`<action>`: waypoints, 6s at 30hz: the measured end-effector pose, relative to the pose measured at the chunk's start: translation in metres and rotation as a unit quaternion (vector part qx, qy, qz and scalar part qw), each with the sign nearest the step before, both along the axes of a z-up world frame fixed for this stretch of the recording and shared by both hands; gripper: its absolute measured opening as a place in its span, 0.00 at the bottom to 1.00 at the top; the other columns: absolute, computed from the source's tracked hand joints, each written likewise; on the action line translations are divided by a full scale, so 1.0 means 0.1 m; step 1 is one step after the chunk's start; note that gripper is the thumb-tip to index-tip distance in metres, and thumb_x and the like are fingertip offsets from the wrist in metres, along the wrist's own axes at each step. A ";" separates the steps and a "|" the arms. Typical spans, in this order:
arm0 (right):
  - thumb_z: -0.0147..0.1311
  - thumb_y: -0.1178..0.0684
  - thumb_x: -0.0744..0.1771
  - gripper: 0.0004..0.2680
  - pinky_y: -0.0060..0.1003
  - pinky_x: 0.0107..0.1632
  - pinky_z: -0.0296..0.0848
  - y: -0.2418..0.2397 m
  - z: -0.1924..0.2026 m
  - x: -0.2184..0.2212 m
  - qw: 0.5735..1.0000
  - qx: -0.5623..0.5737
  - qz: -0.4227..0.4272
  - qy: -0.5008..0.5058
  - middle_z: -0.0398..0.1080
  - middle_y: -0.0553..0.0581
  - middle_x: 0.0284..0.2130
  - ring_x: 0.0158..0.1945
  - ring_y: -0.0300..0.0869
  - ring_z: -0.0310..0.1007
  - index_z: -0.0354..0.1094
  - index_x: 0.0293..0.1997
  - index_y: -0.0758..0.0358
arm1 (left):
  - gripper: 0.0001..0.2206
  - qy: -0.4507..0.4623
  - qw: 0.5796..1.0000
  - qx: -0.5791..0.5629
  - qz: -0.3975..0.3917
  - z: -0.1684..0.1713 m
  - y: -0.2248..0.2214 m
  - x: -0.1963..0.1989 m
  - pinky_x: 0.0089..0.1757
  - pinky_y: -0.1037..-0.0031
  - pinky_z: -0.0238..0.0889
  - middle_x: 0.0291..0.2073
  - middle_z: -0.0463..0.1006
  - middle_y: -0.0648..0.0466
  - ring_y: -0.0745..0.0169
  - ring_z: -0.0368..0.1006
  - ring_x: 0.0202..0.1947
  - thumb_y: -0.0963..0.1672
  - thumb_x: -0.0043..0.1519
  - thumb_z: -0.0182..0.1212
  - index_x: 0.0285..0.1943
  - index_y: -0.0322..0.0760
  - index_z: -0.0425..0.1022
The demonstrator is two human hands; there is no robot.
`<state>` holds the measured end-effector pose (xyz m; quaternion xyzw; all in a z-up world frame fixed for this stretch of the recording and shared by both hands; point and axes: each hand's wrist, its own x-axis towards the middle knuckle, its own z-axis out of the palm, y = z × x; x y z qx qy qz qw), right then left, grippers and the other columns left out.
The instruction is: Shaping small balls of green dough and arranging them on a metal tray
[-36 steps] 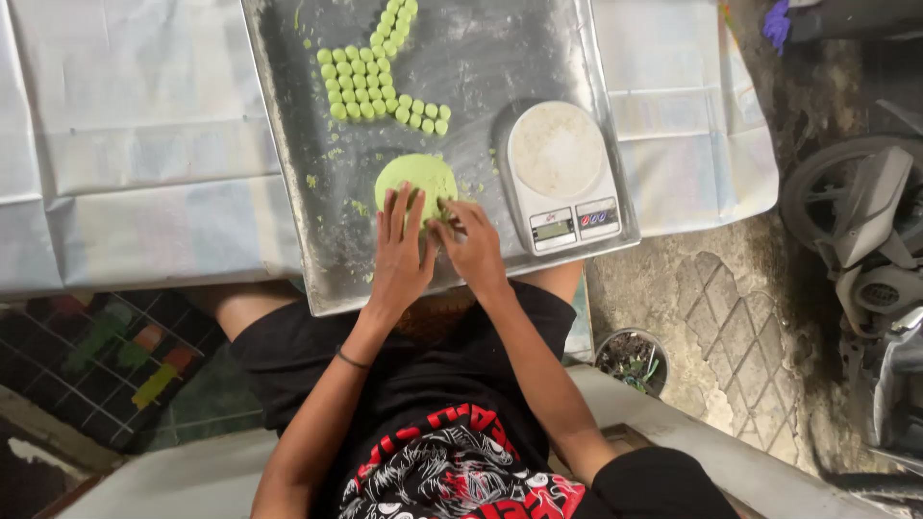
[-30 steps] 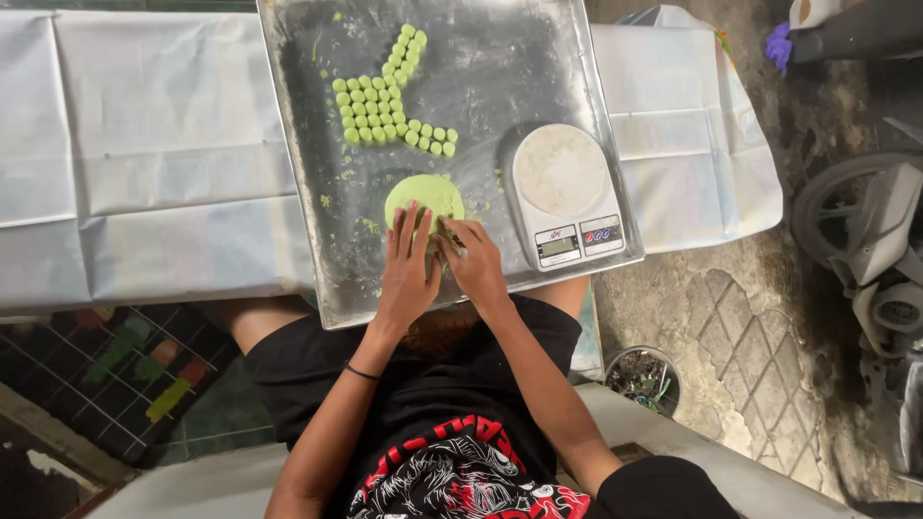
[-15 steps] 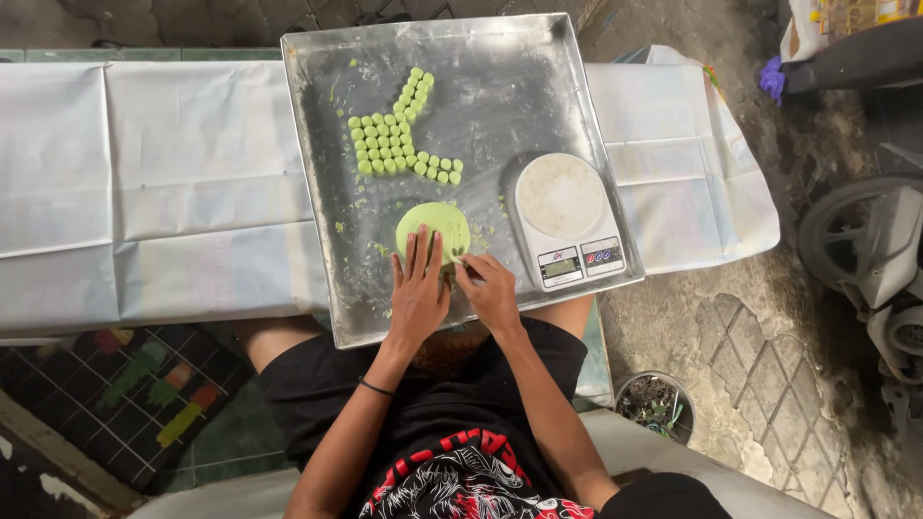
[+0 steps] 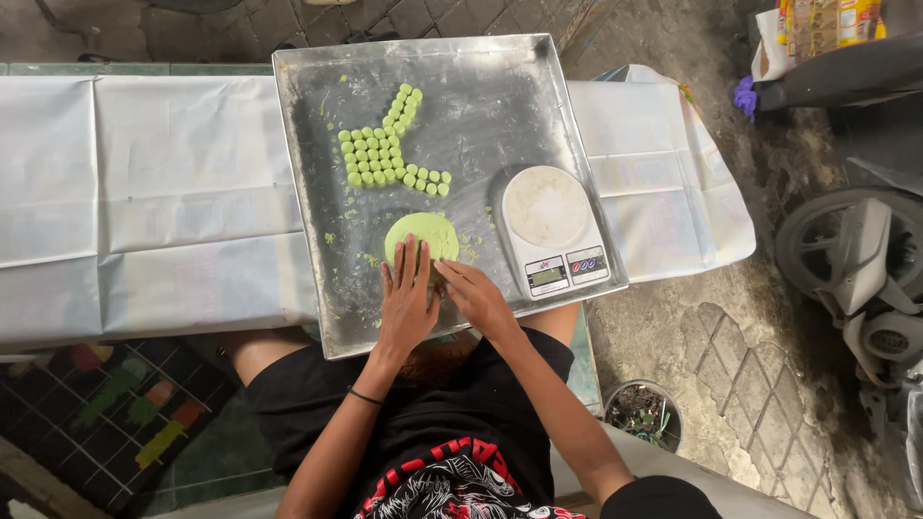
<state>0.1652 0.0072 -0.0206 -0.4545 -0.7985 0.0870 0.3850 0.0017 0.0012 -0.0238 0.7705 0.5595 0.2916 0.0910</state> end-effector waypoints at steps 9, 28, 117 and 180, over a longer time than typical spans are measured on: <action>0.61 0.57 0.68 0.07 0.35 0.47 0.80 -0.01 0.12 0.08 0.999 0.011 -0.012 0.039 0.79 0.54 0.39 0.42 0.43 0.80 0.78 0.50 0.59 | 0.36 0.016 1.000 0.015 0.011 0.09 -0.02 0.00 0.67 0.45 0.24 0.81 0.41 0.49 0.50 0.33 0.79 0.44 0.64 0.57 0.83 0.45 0.46; 0.64 0.55 0.67 0.05 0.45 0.40 0.79 -0.44 0.58 0.51 0.925 -0.174 -0.241 0.236 0.78 0.66 0.28 0.34 0.48 0.81 0.80 0.40 0.66 | 0.32 -0.003 1.000 0.011 0.016 0.06 -0.02 0.01 0.67 0.46 0.19 0.81 0.39 0.50 0.52 0.30 0.79 0.46 0.68 0.53 0.83 0.45 0.47; 0.59 0.52 0.70 0.07 0.40 0.49 0.80 0.67 0.39 1.53 0.938 -0.165 -0.295 0.078 0.71 0.61 0.48 0.48 0.54 0.78 0.77 0.46 0.64 | 0.33 -0.031 0.999 -0.015 -0.005 -0.03 0.01 -0.02 0.67 0.48 0.17 0.81 0.37 0.47 0.49 0.28 0.79 0.43 0.69 0.58 0.83 0.41 0.47; 0.61 0.51 0.67 0.08 0.37 0.44 0.82 -0.14 0.04 -0.01 0.931 -0.290 -0.188 0.117 0.78 0.63 0.39 0.43 0.53 0.81 0.76 0.48 0.62 | 0.10 -0.220 0.968 0.059 -0.105 0.36 -0.18 -0.12 0.36 0.65 0.72 0.38 0.74 0.50 0.47 0.77 0.34 0.44 0.72 0.50 0.58 0.42 0.73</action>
